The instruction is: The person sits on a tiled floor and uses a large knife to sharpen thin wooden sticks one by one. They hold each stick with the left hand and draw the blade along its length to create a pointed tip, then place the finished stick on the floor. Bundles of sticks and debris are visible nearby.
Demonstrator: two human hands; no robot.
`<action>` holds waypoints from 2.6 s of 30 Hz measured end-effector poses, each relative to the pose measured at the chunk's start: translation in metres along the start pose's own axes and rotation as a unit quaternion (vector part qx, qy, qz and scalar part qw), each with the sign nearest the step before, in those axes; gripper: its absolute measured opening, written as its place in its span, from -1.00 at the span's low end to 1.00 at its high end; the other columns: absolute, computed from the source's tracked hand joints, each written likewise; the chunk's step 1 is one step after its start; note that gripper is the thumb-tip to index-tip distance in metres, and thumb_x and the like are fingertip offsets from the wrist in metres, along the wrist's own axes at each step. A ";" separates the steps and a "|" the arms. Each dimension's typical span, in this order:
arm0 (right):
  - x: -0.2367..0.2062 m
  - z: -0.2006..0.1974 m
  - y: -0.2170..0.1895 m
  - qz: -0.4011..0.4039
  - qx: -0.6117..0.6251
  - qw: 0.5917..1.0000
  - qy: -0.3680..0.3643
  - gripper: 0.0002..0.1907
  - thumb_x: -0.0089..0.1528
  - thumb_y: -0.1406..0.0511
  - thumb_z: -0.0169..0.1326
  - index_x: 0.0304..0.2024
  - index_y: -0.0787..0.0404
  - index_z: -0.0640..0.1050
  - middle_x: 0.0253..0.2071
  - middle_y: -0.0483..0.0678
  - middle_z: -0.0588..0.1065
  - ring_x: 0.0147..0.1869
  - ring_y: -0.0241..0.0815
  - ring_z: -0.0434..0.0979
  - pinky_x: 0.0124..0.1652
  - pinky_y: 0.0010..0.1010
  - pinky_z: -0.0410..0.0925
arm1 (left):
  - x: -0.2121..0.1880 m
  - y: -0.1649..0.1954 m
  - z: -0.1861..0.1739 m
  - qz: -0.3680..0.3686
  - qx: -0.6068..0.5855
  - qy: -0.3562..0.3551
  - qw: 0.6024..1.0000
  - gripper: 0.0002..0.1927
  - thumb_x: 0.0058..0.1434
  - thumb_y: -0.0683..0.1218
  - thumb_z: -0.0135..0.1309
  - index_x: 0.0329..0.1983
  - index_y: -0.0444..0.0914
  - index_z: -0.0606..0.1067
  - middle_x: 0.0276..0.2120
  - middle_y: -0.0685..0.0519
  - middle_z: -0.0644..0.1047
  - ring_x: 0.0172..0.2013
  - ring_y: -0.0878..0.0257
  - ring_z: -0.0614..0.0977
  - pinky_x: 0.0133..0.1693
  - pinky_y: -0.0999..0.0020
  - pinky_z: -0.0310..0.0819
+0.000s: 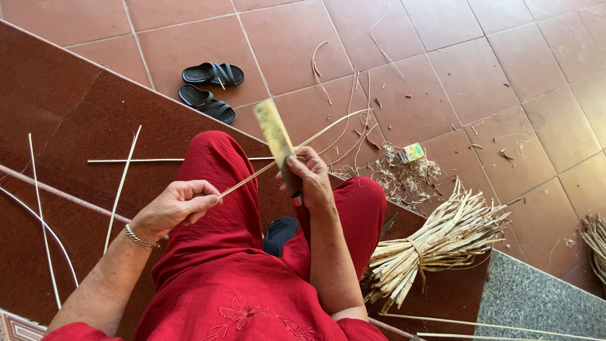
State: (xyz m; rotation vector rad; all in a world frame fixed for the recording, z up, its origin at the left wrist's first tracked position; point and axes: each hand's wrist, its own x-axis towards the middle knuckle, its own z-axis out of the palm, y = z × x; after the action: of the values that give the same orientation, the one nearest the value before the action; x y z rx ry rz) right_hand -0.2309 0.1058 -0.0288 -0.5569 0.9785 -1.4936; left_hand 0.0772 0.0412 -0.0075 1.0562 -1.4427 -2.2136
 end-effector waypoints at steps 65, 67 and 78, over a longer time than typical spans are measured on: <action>0.041 -0.090 0.000 0.003 -0.041 0.994 0.099 -0.79 0.48 0.40 0.05 0.15 0.24 0.41 -0.22 0.02 0.51 -0.20 -0.10 0.59 -0.36 -0.39 0.44 | -0.168 -0.131 -0.163 -0.186 0.256 0.640 0.700 -0.80 0.26 -0.08 0.18 -0.07 -0.16 0.64 -0.15 -0.09 0.63 -0.03 -0.02 0.63 0.07 0.07 0.50; 0.042 -0.085 0.001 0.010 -0.071 0.992 0.104 -0.79 0.46 0.39 0.04 0.14 0.23 0.41 -0.25 0.03 0.50 -0.22 -0.10 0.57 -0.37 -0.38 0.43 | -0.164 -0.138 -0.159 -0.227 0.278 0.609 0.708 -0.65 0.17 0.02 0.27 0.00 -0.16 0.58 0.03 -0.16 0.51 0.11 -0.12 0.46 0.10 -0.15 0.31; 0.032 -0.071 0.002 0.071 -0.082 0.982 0.155 -0.80 0.44 0.30 0.04 0.11 0.16 0.44 -0.30 0.04 0.51 -0.36 -0.17 0.48 -0.39 -0.42 0.39 | -0.061 -0.104 -0.126 0.178 0.479 0.511 0.691 -0.95 0.38 -0.25 0.16 -0.19 -0.27 0.62 -0.18 -0.05 0.61 -0.09 0.10 0.62 0.06 0.20 0.53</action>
State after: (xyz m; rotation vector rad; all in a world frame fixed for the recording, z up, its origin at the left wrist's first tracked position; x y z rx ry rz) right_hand -0.2929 0.0932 -0.0740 -0.3667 1.3646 -1.4029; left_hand 0.2237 0.0412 -0.1017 1.6523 -1.8540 -0.2021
